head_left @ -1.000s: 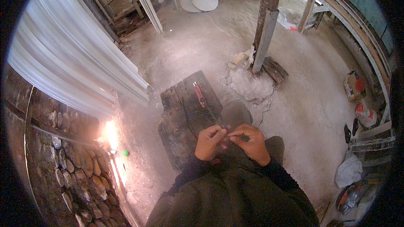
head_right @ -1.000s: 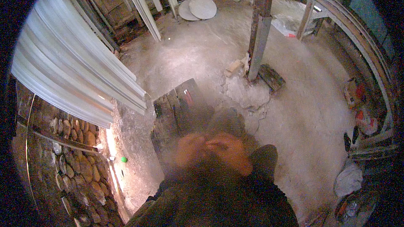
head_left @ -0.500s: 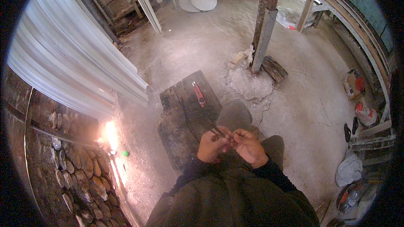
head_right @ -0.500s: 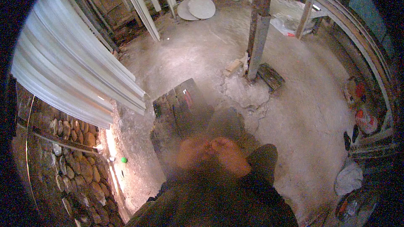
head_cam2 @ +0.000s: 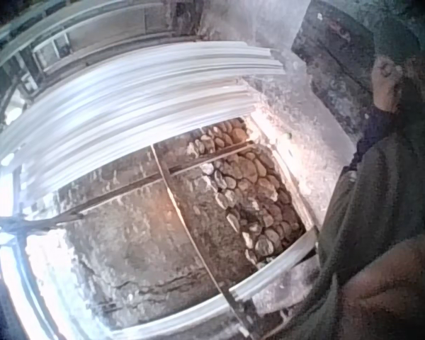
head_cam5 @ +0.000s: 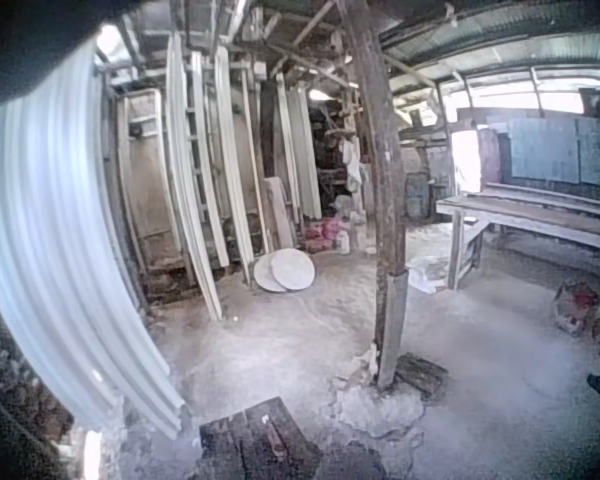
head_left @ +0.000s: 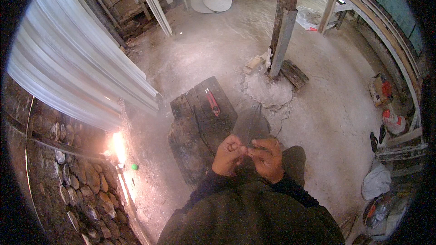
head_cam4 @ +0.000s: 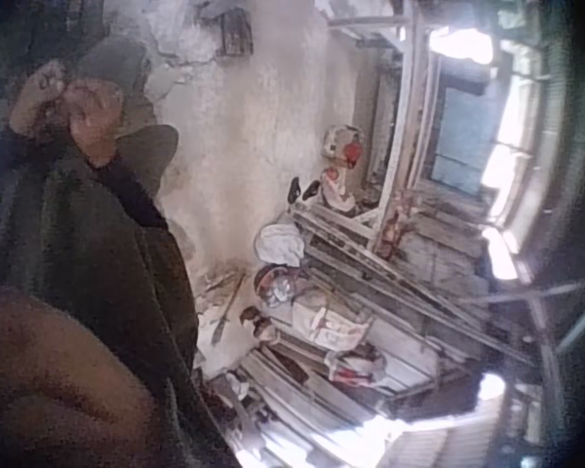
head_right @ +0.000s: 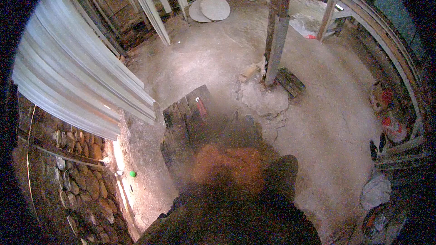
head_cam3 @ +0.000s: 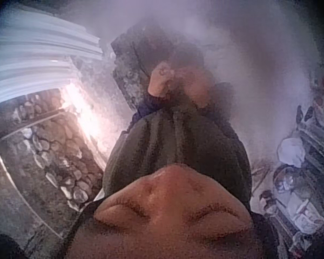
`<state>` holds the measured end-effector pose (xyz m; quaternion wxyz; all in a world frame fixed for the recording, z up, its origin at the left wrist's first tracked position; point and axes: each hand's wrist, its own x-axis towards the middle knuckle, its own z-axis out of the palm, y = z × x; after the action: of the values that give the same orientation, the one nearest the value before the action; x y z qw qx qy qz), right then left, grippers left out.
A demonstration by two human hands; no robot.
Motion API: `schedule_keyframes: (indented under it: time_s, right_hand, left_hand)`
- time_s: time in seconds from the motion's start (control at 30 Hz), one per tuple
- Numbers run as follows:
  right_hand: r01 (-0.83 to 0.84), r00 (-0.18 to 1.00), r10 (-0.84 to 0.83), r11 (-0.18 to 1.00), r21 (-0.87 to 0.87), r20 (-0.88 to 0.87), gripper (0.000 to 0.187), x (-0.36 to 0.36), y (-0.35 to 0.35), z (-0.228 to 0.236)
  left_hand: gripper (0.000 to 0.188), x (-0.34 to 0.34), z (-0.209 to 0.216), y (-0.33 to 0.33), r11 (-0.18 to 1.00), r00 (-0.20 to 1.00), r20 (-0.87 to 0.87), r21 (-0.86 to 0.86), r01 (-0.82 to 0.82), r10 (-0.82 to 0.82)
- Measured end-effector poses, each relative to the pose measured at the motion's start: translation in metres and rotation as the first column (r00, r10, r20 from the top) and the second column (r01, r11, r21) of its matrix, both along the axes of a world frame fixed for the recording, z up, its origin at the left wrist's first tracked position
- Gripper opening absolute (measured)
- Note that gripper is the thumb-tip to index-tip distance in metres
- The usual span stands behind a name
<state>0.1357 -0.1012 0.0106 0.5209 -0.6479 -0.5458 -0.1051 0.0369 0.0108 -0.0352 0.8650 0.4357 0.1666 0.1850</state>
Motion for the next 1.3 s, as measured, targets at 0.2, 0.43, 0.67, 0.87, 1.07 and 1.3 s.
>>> schedule_keyframes:
  time_s: [0.2,0.43,0.67,0.87,1.07,1.3]
  right_hand:
    - [-0.294,0.954,0.292,0.955,-0.026,-0.071,0.019,0.009,0.001,-0.007]
    - [-0.223,0.967,0.227,0.974,0.05,-0.114,0.016,0.006,-0.005,-0.018]
    - [-0.091,0.898,0.046,0.992,-0.082,-0.437,0.006,0.0,-0.009,-0.016]
    - [-0.423,0.284,-0.003,0.897,-0.128,-0.959,0.01,0.013,-0.012,-0.03]
    - [-0.443,-0.047,0.095,0.89,0.106,-0.994,0.012,0.009,-0.012,-0.03]
    - [-0.25,0.616,-0.06,0.931,-0.267,-0.785,0.007,-0.002,-0.01,-0.014]
  left_hand:
    - [0.029,-0.003,0.029,0.001,0.998,0.994,-0.096,-0.026,0.049,-0.051]
    - [0.043,-0.006,0.039,-0.001,0.995,0.986,-0.168,0.098,0.016,0.001]
    - [0.027,-0.005,0.042,-0.018,0.812,0.973,-0.111,0.574,-0.106,0.205]
    - [0.018,-0.007,0.054,-0.007,0.36,0.987,0.112,0.921,-0.146,0.115]
    - [0.026,-0.01,0.051,-0.005,0.312,0.986,0.157,0.936,-0.166,0.054]
    - [0.028,-0.014,0.042,-0.014,0.493,0.968,0.114,0.843,-0.214,0.226]
